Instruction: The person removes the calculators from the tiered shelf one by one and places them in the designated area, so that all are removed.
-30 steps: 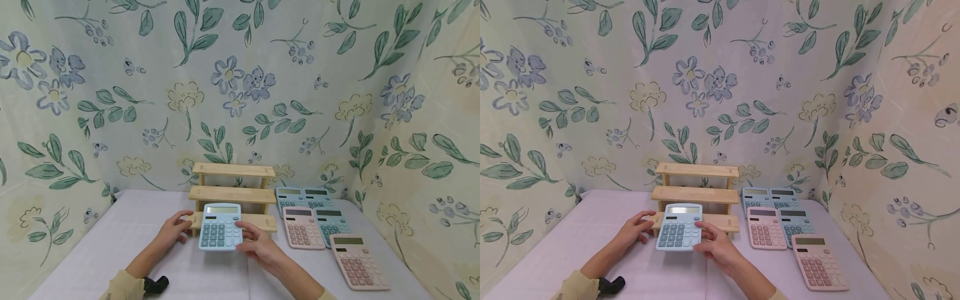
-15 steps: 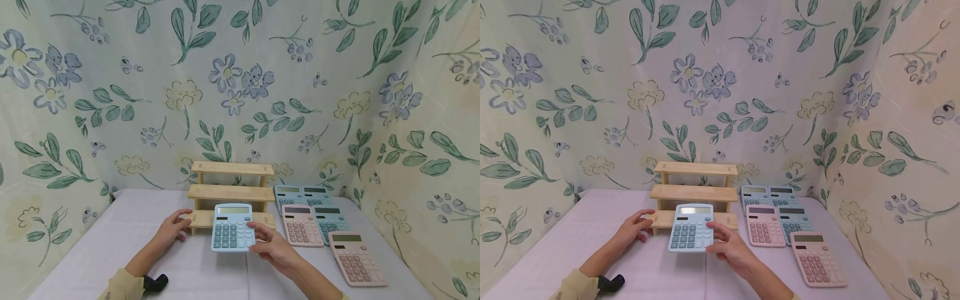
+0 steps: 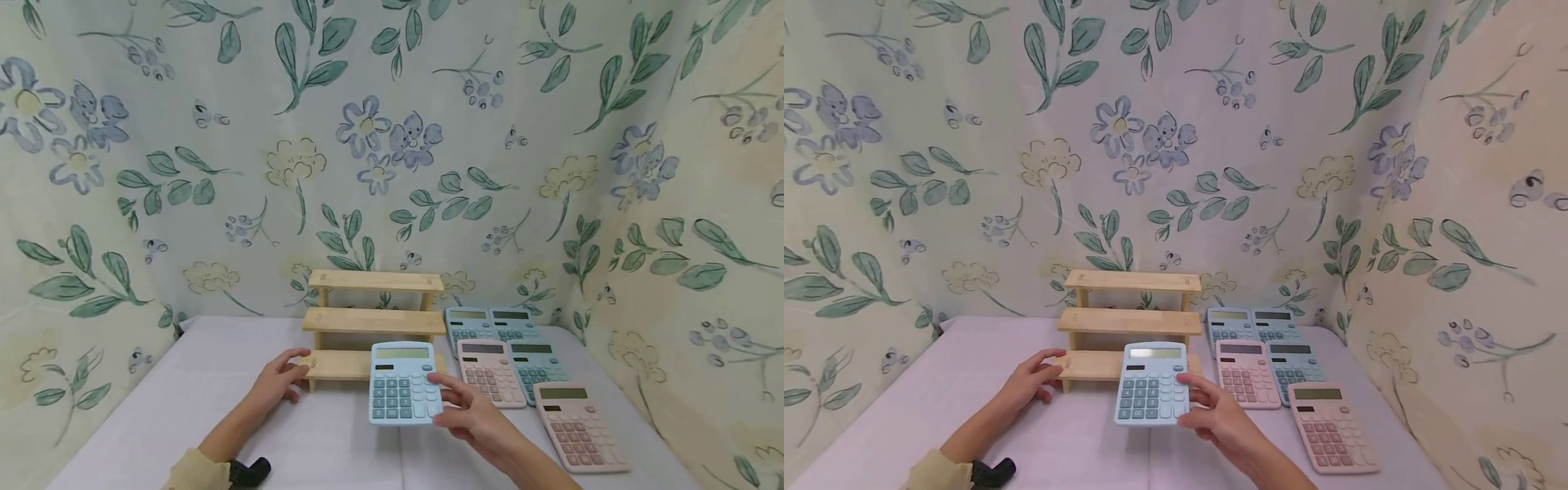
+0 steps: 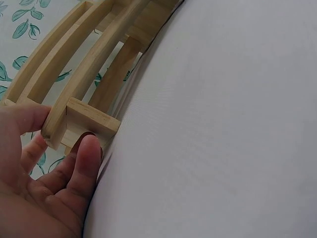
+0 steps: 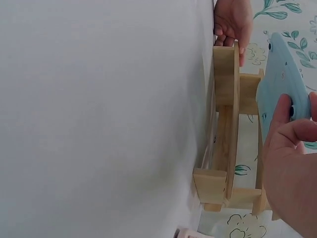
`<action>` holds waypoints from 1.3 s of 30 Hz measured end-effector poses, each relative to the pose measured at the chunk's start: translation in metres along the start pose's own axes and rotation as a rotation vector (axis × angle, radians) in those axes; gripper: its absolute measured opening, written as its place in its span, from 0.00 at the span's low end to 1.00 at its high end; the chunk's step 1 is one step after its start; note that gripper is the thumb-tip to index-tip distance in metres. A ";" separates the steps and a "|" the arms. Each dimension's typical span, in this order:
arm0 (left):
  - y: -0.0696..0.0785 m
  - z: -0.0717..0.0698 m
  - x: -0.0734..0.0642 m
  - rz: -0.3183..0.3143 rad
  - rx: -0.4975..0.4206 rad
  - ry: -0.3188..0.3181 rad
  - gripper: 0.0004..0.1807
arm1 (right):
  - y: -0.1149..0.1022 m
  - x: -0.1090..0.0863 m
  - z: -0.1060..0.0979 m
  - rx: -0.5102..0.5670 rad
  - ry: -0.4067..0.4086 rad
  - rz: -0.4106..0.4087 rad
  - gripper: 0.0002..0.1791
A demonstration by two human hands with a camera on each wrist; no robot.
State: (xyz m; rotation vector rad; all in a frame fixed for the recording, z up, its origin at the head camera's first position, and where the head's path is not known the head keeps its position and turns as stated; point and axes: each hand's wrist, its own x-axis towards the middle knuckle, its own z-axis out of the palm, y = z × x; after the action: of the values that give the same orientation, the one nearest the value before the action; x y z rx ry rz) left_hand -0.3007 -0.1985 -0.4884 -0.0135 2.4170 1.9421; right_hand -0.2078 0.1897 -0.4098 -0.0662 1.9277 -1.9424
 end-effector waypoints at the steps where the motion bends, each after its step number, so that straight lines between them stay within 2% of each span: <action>1: 0.000 0.001 0.001 0.004 0.001 -0.004 0.23 | 0.000 -0.003 -0.003 -0.004 0.007 0.002 0.45; 9: 0.001 0.004 0.001 -0.007 -0.001 0.010 0.23 | 0.008 -0.018 -0.024 0.009 0.006 0.029 0.47; 14: -0.001 0.005 0.001 -0.008 0.028 0.018 0.23 | 0.015 -0.029 -0.040 0.007 0.014 0.036 0.47; 20: -0.001 0.003 -0.003 0.001 0.046 0.022 0.22 | 0.021 -0.041 -0.057 0.000 -0.022 0.051 0.45; 24: -0.001 0.001 -0.006 0.002 0.057 0.028 0.22 | 0.025 -0.047 -0.066 -0.018 -0.024 0.064 0.44; 29: -0.002 0.003 -0.004 0.009 0.047 0.028 0.22 | 0.030 -0.054 -0.079 -0.124 0.021 0.086 0.44; 35: -0.002 0.006 0.000 0.011 0.041 0.029 0.22 | 0.038 -0.061 -0.099 -0.093 0.005 0.115 0.44; 39: -0.001 0.007 0.000 0.008 0.024 0.027 0.23 | 0.042 -0.064 -0.112 -0.123 -0.007 0.124 0.43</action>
State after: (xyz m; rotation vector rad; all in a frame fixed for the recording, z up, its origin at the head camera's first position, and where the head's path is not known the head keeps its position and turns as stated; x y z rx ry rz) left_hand -0.3007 -0.1919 -0.4912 -0.0286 2.4608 1.9284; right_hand -0.1736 0.3170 -0.4400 0.0120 1.9949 -1.7415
